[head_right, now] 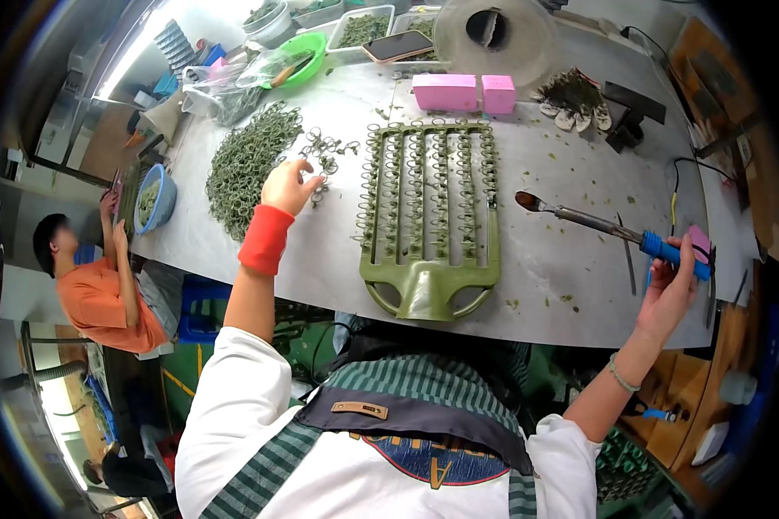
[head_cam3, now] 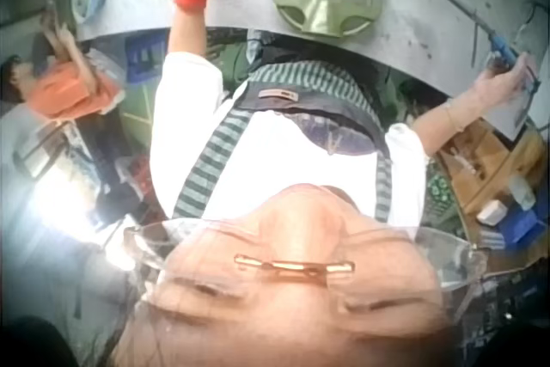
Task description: The person places small plastic leaf components into slots on a green rake-like holder and secures them using a soldering iron.
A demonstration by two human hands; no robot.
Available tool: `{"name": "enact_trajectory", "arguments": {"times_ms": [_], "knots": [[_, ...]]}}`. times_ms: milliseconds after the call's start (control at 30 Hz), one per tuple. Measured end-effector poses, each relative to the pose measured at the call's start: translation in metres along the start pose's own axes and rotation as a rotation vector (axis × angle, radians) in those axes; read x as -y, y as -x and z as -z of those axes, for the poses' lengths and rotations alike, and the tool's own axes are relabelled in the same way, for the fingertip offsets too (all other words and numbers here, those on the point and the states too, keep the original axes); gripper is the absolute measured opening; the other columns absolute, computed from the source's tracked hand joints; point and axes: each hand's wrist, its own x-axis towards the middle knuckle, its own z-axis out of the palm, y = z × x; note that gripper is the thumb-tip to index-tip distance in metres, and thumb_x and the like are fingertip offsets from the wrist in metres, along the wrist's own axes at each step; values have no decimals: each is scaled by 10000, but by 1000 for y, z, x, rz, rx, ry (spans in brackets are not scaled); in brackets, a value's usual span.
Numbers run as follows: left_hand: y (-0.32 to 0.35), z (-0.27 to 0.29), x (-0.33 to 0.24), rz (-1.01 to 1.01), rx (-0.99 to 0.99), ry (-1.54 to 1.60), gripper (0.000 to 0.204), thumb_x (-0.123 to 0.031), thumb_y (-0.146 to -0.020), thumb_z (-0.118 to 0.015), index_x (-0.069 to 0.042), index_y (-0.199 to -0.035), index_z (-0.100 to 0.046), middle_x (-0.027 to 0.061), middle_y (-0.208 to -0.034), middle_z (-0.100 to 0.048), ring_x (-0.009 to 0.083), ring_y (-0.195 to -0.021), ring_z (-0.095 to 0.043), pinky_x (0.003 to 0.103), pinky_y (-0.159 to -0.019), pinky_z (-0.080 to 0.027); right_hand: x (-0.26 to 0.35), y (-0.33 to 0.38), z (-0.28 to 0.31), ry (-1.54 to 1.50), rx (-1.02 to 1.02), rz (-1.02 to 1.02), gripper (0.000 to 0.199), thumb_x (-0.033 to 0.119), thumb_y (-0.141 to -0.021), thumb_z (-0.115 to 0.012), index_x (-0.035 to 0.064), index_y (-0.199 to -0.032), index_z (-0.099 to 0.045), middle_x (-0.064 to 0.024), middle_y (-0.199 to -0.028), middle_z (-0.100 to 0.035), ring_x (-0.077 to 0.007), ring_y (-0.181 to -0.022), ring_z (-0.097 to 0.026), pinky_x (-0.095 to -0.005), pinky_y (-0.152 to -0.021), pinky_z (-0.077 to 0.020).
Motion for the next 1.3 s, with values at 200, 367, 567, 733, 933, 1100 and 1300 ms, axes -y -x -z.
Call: {"name": "enact_trajectory", "arguments": {"times_ms": [200,367,567,733,933,1100,1300], "knots": [[-50,-29,-25,-391,-326,302,231,-108,-724,-720,-64,-942,-660,91,-842,-624,236,-777,-614,334,-722,-497,9,-3,-7,-7,-10,43,245,259,-853,-694,17,-841,-664,-28,-750,-633,-55,-534,-557,-148,-499,-458],[-68,-30,-15,-273,-3,253,213,-105,-702,-742,-43,-898,-689,114,-880,-652,253,-783,-634,335,-737,-508,5,3,-9,-21,-17,8,240,252,-855,-693,14,-839,-665,-34,-774,-644,-56,-532,-555,-152,-502,-460],[-41,-14,-22,-59,-142,431,154,-102,-747,-762,-15,-786,-642,96,-759,-683,156,-678,-641,275,-643,-509,-3,6,-3,23,-26,-6,238,247,-857,-689,14,-816,-664,-31,-714,-638,-61,-535,-557,-175,-508,-455],[9,20,-130,-315,129,887,182,-5,-838,-661,-24,-1017,-695,56,-883,-677,99,-745,-619,235,-704,-514,-5,10,-4,59,63,-33,230,237,-850,-696,12,-813,-663,-43,-737,-646,-88,-546,-573,-210,-514,-451],[31,5,-214,-648,10,643,92,-75,-810,-686,-37,-893,-694,81,-830,-648,228,-626,-611,288,-617,-512,-16,14,-13,77,111,-54,235,243,-846,-692,11,-823,-664,-63,-769,-657,-105,-545,-583,-227,-517,-468],[33,-15,-235,-781,-211,342,64,-150,-745,-723,-131,-806,-718,-12,-801,-677,199,-812,-571,325,-751,-482,-30,13,-15,37,118,-74,225,240,-847,-690,17,-826,-670,-60,-742,-655,-113,-526,-589,-230,-505,-478],[30,-24,-239,-758,-205,269,46,-183,-743,-724,-155,-780,-721,-45,-814,-685,180,-849,-561,324,-812,-449,-35,19,-29,3,165,-95,227,235,-851,-685,13,-809,-663,-72,-733,-651,-114,-517,-575,-231,-505,-471]]}}
